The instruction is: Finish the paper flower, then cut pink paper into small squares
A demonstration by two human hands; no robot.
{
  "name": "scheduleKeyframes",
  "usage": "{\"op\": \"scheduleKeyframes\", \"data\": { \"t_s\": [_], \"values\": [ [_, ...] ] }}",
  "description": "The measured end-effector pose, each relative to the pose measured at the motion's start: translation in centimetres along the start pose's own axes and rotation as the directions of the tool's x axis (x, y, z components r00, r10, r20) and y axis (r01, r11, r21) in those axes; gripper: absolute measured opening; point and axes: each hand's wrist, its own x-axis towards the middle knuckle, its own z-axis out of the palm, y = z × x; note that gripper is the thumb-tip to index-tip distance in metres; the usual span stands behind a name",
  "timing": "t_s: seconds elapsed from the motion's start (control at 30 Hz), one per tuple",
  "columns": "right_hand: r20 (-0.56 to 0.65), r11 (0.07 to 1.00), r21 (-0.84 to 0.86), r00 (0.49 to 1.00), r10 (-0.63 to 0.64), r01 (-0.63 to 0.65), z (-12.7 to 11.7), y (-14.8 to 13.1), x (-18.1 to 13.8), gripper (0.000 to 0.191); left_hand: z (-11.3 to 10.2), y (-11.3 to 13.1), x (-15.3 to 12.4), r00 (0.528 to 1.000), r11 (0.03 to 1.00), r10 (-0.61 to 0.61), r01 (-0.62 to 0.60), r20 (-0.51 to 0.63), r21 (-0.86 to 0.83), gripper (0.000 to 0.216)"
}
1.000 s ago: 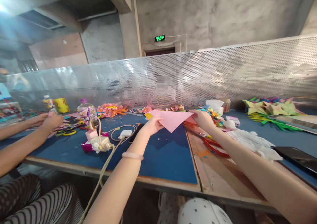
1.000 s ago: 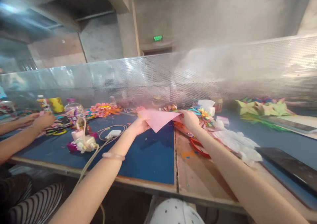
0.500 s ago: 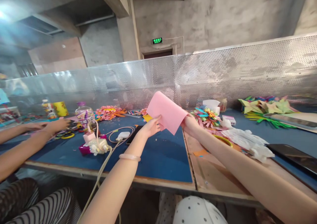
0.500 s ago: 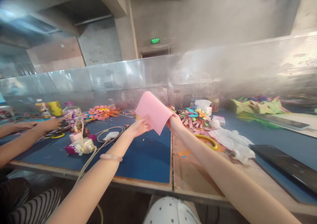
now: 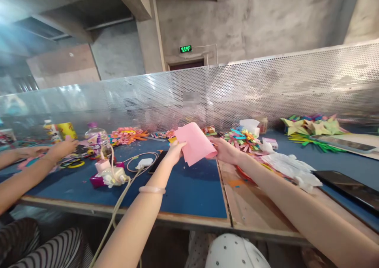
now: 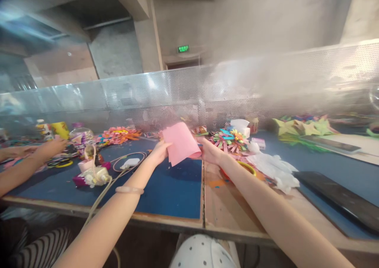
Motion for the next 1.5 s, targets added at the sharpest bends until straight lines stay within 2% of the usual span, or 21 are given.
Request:
{"op": "scheduleKeyframes", "data": {
  "t_s": [0.1, 0.27, 0.37, 0.47, 0.53, 0.63, 0.77, 0.87, 1.03, 1.13, 1.33, 1.5],
  "values": [
    [-0.177, 0.999, -0.020, 0.983, -0.044, 0.041, 0.5, 1.1, 0.9, 0.030, 0.4, 0.1, -0.5, 0.996, 0.997, -0.048, 0.043, 0.078, 0.069, 0.028],
    [-0.341, 0.994, -0.108, 0.939, -0.051, 0.015, 0.9, 3.0, 1.6, 0.030, 0.6, -0.1, -0.5, 0.995, 0.984, -0.037, 0.019, 0.098, 0.178, 0.019],
    [-0.395, 0.979, -0.189, 0.906, -0.153, 0.083, 0.5, 3.7, 1.8, 0.033, 0.4, -0.4, -0.2, 0.993, 0.984, -0.013, -0.008, 0.117, 0.176, 0.025],
    [-0.452, 0.949, -0.282, 0.852, -0.263, 0.143, 0.2, 4.0, 2.0, 0.037, 0.1, -0.7, 0.0, 0.990, 0.986, -0.036, 0.012, 0.140, 0.168, 0.029],
    [-0.489, 0.936, -0.324, 0.823, -0.290, 0.137, 0.2, 4.1, 2.2, 0.040, 0.0, -0.9, 0.2, 0.990, 0.982, -0.021, -0.006, 0.141, 0.189, 0.030],
    [-0.517, 0.935, -0.332, 0.806, -0.288, 0.121, 0.3, 4.3, 2.3, 0.045, -0.1, -1.2, 0.5, 0.986, 0.974, 0.043, -0.077, 0.163, 0.211, 0.034],
    [-0.492, 0.924, -0.353, 0.810, -0.320, 0.151, 0.1, 4.5, 2.4, 0.046, 0.0, -0.9, 0.5, 0.981, 0.968, 0.054, -0.097, 0.189, 0.231, 0.043],
    [-0.439, 0.879, -0.423, 0.799, -0.411, 0.219, -0.2, 4.4, 2.3, 0.046, 0.4, -0.5, 0.2, 0.981, 0.967, 0.071, -0.112, 0.180, 0.229, 0.046],
    [-0.353, 0.790, -0.521, 0.761, -0.544, 0.323, 0.1, 3.8, 2.1, 0.047, 1.0, -0.1, 0.1, 0.962, 0.948, 0.216, -0.248, 0.168, 0.199, 0.039],
    [-0.346, 0.780, -0.542, 0.762, -0.547, 0.314, 0.2, 3.8, 2.2, 0.049, 1.1, -0.2, 0.0, 0.948, 0.941, 0.253, -0.288, 0.193, 0.179, 0.034],
    [-0.279, 0.785, -0.552, 0.824, -0.492, 0.282, -0.8, 4.7, 2.8, 0.045, 1.7, 0.0, -0.6, 0.960, 0.956, 0.212, -0.243, 0.184, 0.165, 0.030],
    [-0.301, 0.799, -0.547, 0.833, -0.464, 0.248, -0.6, 4.6, 2.6, 0.043, 1.8, 0.1, -0.5, 0.968, 0.964, 0.186, -0.212, 0.168, 0.158, 0.026]
  ]
}}
